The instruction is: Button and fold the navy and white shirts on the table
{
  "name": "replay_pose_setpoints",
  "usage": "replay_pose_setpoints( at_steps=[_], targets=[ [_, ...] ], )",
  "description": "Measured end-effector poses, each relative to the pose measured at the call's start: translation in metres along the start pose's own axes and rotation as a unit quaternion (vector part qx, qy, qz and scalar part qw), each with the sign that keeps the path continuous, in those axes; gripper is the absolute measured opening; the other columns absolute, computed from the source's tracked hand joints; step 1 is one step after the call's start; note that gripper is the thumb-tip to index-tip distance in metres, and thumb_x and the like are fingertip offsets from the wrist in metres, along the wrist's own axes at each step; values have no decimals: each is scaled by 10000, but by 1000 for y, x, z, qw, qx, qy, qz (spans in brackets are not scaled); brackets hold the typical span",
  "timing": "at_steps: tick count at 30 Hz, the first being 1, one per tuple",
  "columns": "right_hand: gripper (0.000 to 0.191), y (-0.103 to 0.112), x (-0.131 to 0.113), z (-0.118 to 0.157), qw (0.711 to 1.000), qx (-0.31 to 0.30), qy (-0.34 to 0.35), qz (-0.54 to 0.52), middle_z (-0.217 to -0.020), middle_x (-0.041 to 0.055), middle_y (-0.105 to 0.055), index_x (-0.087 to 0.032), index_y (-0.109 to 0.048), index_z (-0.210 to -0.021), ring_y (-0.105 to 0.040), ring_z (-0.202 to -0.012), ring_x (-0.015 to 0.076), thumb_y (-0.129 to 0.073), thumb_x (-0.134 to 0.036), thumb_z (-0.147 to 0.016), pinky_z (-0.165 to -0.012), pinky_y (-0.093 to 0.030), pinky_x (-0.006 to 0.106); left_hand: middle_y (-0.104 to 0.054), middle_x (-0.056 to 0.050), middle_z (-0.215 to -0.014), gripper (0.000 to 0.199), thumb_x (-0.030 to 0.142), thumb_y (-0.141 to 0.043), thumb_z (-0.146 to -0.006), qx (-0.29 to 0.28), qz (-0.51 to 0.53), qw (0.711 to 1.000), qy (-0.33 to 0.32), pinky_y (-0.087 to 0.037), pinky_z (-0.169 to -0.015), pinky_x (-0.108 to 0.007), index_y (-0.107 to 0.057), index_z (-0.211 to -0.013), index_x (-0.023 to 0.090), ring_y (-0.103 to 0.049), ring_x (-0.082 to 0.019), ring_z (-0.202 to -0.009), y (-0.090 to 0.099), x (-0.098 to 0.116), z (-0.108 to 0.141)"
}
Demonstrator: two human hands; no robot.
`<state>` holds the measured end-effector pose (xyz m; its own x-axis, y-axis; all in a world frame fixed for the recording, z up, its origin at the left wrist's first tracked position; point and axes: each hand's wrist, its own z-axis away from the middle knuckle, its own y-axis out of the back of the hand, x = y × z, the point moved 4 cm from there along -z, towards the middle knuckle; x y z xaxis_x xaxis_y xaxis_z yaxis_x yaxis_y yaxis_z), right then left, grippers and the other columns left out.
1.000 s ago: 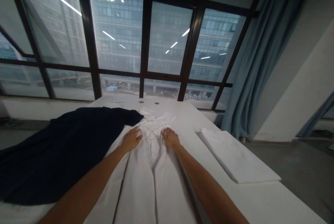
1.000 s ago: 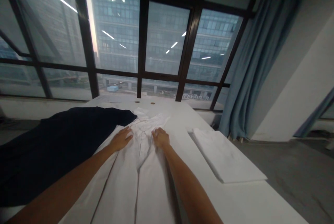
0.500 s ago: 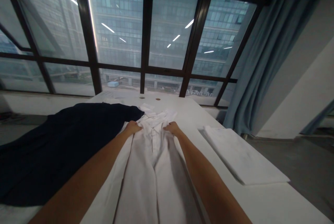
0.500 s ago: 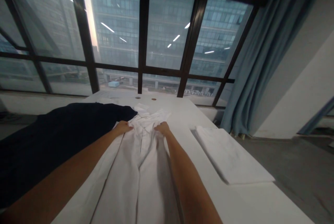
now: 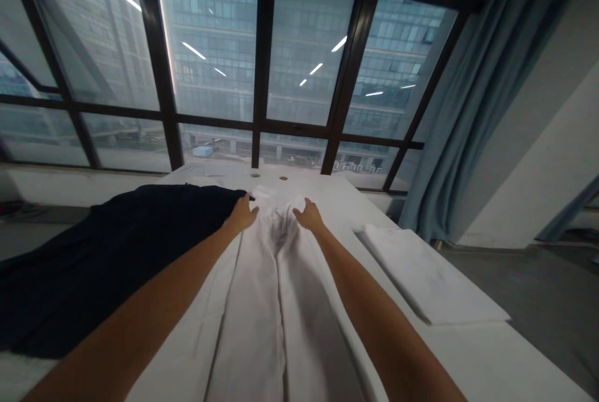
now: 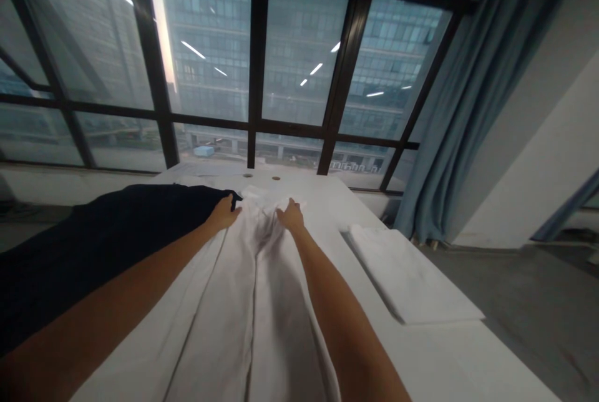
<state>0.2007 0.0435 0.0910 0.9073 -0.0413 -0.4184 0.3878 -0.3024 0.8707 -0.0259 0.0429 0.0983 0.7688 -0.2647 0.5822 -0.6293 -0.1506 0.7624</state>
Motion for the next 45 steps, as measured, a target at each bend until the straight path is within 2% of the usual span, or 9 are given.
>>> replay_pose_setpoints(
  at_steps=[5, 10, 16, 21, 25, 29, 34, 38, 45],
  targets=[
    [416, -35, 2, 95, 984, -135, 96, 72, -1271, 139, -590, -170, -574, -1238, -535, -1180, 259, -458, -391, -905, -976, -396, 379, -332, -187, -1509, 583, 407, -385, -955, -172, -170, 959, -146, -210, -1146, -439, -370, -1427, 65, -279, -283, -1408, -51, -3, 101],
    [579, -48, -2, 151, 976, -132, 115, 126, -1531, 136, -296, -201, -331, -1458, -247, -1393, 329, -309, -472, -947, -1061, -232, 560, -219, -129, -1561, 660, 518, -282, -946, -166, -212, 949, -168, -164, -1149, -481, -298, -1477, 126, -169, -264, -1447, -67, -10, 146],
    [583, -35, -9, 164, 979, -113, 96, 140, -1552, 117, -257, -191, -312, -1476, -182, -1420, 314, -247, -462, -964, -1109, -124, 537, -246, -152, -1546, 610, 458, -280, -957, -144, -230, 950, -154, -150, -1134, -536, -342, -1459, 117, -203, -303, -1434, -54, 7, 161],
    [589, -25, -5, 199, 976, -121, 141, 117, -1550, 104, -268, -217, -343, -1460, -193, -1419, 308, -261, -517, -960, -1111, -134, 535, -269, -92, -1550, 600, 486, -217, -971, -181, -172, 937, -242, -118, -1162, -480, -309, -1479, 180, -201, -235, -1440, -43, 25, 230],
    [504, -14, 0, 221, 980, -73, 157, 100, -1489, 102, -386, -194, -456, -1382, -280, -1387, 254, -261, -427, -980, -1123, -163, 482, -261, -86, -1553, 596, 486, -251, -969, -204, -144, 938, -239, -118, -1171, -465, -311, -1478, 182, -192, -224, -1443, -37, 25, 259],
    [429, 10, 29, 231, 987, -35, 130, 92, -1415, 100, -479, -193, -527, -1313, -397, -1317, 211, -294, -323, -976, -1121, -206, 428, -301, -52, -1541, 521, 448, -268, -982, -203, -114, 942, -240, -137, -1177, -456, -386, -1439, 229, -233, -206, -1432, -14, 12, 271],
    [460, 31, 70, 250, 985, -65, 114, 115, -1448, 118, -438, -197, -474, -1375, -413, -1317, 230, -390, -251, -925, -1092, -283, 409, -291, -49, -1542, 537, 498, -294, -973, -219, -124, 937, -241, -152, -1169, -510, -376, -1447, 258, -199, -253, -1439, 16, 2, 303],
    [529, 36, 51, 273, 979, -84, 180, 50, -1522, 106, -329, -208, -402, -1438, -278, -1406, 243, -303, -434, -970, -1137, -208, 471, -203, -26, -1569, 559, 505, -277, -977, -218, -116, 927, -284, -105, -1169, -549, -241, -1498, 306, -136, -263, -1451, 21, 28, 325],
    [708, 14, 3, 313, 927, -222, 299, 42, -1573, 123, -141, -186, -221, -1515, -94, -1453, 284, -333, -572, -932, -1150, -66, 545, -74, -55, -1582, 665, 552, -294, -957, -274, -103, 899, -325, -79, -1166, -569, -92, -1525, 272, -44, -288, -1457, -5, 49, 353]
  ],
)
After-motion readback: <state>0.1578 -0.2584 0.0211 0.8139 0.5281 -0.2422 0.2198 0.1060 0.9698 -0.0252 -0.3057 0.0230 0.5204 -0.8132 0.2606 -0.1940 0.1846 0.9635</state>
